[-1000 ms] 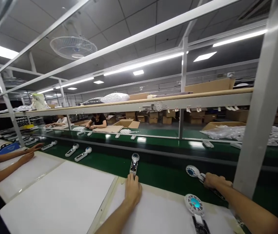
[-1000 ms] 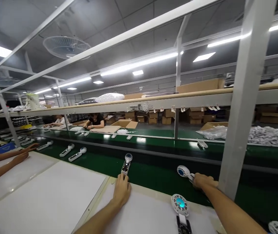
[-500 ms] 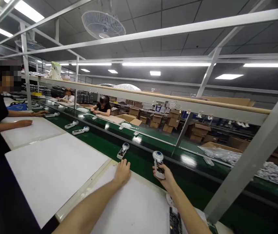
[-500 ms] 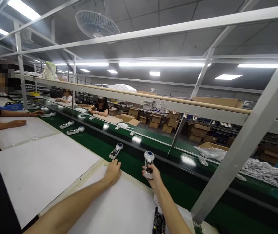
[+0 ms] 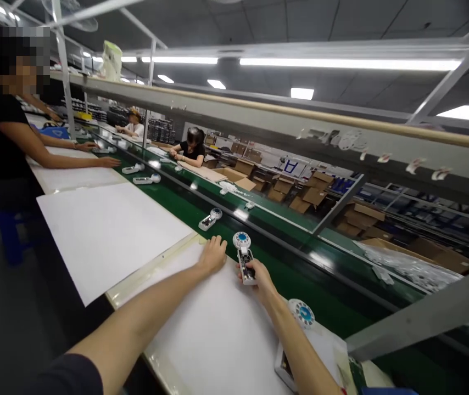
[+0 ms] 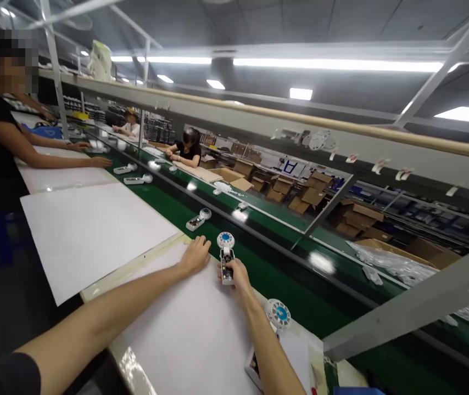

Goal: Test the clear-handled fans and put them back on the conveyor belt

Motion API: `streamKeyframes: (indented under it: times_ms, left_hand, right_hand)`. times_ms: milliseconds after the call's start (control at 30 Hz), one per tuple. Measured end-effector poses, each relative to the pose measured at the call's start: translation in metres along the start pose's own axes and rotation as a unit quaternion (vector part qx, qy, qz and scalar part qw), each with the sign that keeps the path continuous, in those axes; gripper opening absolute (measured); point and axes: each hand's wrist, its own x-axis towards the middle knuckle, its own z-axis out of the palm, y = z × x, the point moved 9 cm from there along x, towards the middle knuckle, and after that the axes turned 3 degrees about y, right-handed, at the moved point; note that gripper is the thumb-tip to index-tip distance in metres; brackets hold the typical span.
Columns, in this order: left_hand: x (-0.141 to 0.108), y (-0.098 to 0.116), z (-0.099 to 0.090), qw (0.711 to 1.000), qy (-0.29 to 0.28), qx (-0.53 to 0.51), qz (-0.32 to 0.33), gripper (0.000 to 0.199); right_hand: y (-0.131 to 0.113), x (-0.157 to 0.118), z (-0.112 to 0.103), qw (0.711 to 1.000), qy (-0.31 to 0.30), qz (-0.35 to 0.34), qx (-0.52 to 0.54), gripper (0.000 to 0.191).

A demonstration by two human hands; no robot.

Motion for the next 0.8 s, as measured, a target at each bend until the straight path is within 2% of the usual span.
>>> streamKeyframes:
  times_ms: [267, 533, 800]
  left_hand:
    - [-0.001, -0.001, 0.008, 0.999, -0.006, -0.037, -0.004, 0.033]
    - [-0.002, 0.006, 0.003, 1.0, 0.003, -0.02, 0.024, 0.028]
    - [-0.003, 0.008, 0.007, 0.998, -0.001, -0.046, 0.051, 0.018]
  right_hand:
    - [0.003, 0.005, -0.016, 0.999, 0.046, -0.01, -0.016, 0.027]
    - [-0.001, -0.001, -0.013, 0.998, 0.052, -0.023, -0.041, 0.024]
    - [0.0, 0.0, -0.015, 0.997, 0.058, -0.029, -0.047, 0.022]
